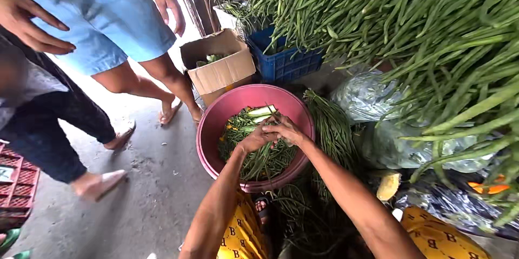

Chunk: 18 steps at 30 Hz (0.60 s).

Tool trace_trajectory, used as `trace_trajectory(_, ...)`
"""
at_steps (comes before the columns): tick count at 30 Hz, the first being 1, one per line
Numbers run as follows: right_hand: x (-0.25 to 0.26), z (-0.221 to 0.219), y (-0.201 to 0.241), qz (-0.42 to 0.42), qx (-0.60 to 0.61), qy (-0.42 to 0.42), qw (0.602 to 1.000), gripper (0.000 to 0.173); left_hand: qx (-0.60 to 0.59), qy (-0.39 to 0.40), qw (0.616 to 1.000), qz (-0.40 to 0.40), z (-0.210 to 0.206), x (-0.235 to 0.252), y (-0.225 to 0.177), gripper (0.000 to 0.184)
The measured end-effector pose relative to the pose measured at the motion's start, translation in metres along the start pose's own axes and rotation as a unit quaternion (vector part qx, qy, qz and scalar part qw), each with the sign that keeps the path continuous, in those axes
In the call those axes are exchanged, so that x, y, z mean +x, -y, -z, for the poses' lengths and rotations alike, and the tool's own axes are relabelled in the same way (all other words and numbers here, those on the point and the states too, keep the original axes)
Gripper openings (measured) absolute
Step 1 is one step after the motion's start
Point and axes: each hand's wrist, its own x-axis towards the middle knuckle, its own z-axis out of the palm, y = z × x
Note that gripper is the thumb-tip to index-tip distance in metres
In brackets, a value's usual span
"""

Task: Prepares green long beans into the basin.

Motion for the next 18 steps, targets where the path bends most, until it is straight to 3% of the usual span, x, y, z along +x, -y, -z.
trace_trajectory(4, 0.002, -0.007, 0.003, -0.012, 0.052, -0.032, 0.998, 0.016, -0.065, -0.005, 0.998, 0.024, 0.000, -0.002, -0.008, 0.054)
trace_trajectory(8, 0.006, -0.011, 0.001, -0.034, 0.061, -0.059, 0.996, 0.012, -0.159, -0.016, 0.983, 0.095, 0.004, -0.008, -0.014, 0.035)
trace_trajectory(12, 0.004, -0.013, -0.001, -0.033, 0.100, -0.086, 0.991, 0.012, -0.192, 0.001, 0.969, 0.158, 0.009, -0.009, -0.016, 0.077)
trace_trajectory(14, 0.004, -0.010, -0.002, -0.029, 0.090, -0.126, 0.988, 0.017, -0.171, -0.022, 0.966, 0.193, 0.007, -0.007, -0.015, 0.085)
trace_trajectory(17, 0.004, -0.001, -0.005, -0.041, 0.083, -0.175, 0.980, 0.022, -0.044, -0.022, 0.986, 0.162, 0.001, -0.010, -0.013, 0.050)
trace_trajectory(18, 0.002, 0.003, -0.007, -0.043, 0.080, -0.183, 0.979, 0.020, 0.002, -0.014, 0.990, 0.139, -0.001, -0.010, -0.011, 0.051)
